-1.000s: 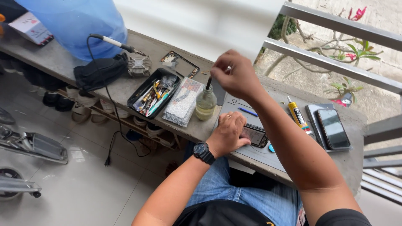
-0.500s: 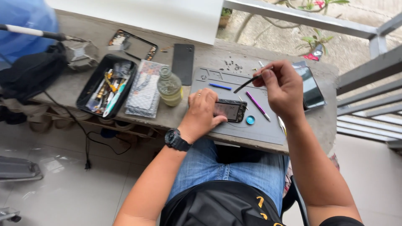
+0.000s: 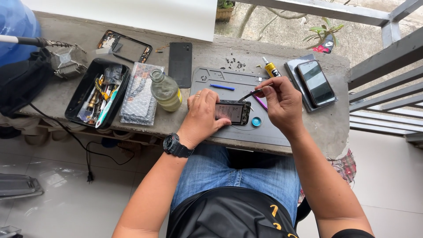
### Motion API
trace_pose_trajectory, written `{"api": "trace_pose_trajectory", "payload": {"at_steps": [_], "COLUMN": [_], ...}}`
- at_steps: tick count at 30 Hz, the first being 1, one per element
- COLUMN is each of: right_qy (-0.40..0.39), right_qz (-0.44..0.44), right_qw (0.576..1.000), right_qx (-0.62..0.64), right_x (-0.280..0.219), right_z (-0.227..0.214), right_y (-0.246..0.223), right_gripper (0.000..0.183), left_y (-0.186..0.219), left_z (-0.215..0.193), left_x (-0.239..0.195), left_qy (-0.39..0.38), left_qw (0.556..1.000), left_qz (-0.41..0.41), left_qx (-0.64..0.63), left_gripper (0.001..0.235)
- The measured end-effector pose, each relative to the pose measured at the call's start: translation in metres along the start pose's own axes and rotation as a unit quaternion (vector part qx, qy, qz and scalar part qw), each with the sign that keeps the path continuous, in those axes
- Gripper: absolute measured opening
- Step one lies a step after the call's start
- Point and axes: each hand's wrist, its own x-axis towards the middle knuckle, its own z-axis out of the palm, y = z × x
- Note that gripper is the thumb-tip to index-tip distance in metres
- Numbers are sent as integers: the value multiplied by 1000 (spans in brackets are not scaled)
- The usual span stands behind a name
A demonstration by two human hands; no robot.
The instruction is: The person uses a small metal tool to carefully pry and separate components inside a disassembled smartphone. They repeatedly lift and adjust internal parts, including a battery and circuit boards, while working on a gray mat with scattered screws and tools.
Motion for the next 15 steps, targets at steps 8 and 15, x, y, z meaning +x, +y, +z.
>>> {"api": "trace_pose_trajectory", "payload": {"at_steps": [8,15], "right_qy": [-16,-45], "right_qz": [6,33], "right_qw": [1000,998], "right_qx": [3,-12], "right_x": [-5,4], "right_z": [3,8], "right_y": [17,27], "right_gripper": [11,10], "left_y": [-3,4], "left_z": [7,1], "left_x": [1,-5], "left_qy": [18,42], "left_qw": [1000,999], "left_qz": [11,27], "left_qx": [2,13], "left_gripper": [84,79]}}
